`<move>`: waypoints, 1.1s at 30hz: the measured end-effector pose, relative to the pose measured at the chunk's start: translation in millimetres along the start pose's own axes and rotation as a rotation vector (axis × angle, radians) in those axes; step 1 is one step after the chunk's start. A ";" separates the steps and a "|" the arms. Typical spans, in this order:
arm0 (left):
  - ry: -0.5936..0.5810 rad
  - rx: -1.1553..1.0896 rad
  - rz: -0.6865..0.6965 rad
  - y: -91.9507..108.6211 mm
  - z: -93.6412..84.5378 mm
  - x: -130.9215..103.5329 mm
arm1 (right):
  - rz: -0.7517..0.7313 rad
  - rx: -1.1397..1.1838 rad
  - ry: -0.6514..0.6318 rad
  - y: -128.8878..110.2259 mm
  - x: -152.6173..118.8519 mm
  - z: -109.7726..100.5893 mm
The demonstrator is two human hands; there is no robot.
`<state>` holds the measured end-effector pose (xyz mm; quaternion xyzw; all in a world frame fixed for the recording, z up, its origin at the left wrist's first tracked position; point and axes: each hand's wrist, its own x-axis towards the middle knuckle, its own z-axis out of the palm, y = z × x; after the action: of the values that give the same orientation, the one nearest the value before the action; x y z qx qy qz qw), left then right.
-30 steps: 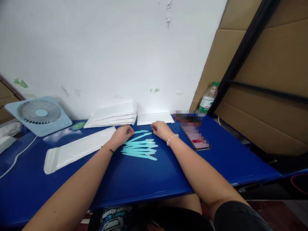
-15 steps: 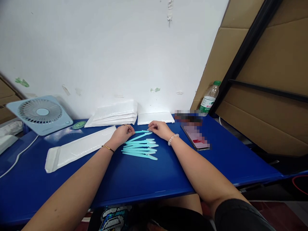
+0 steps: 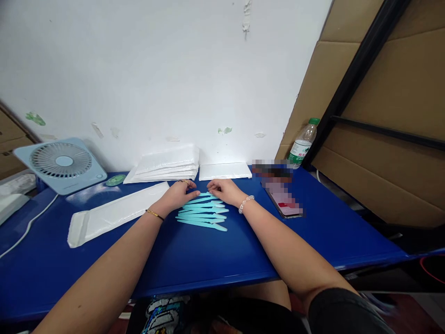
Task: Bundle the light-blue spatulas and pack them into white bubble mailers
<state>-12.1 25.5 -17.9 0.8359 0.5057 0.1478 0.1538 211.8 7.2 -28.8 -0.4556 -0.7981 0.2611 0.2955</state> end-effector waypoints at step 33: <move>-0.381 -1.173 0.058 105.0 19.6 -100.4 | -0.178 0.493 -0.338 -121.7 -74.2 -35.6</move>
<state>35.1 -112.3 -2.1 0.6372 0.2811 0.2536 0.6713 197.8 -107.6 61.9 -0.2487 -0.7852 0.4919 0.2820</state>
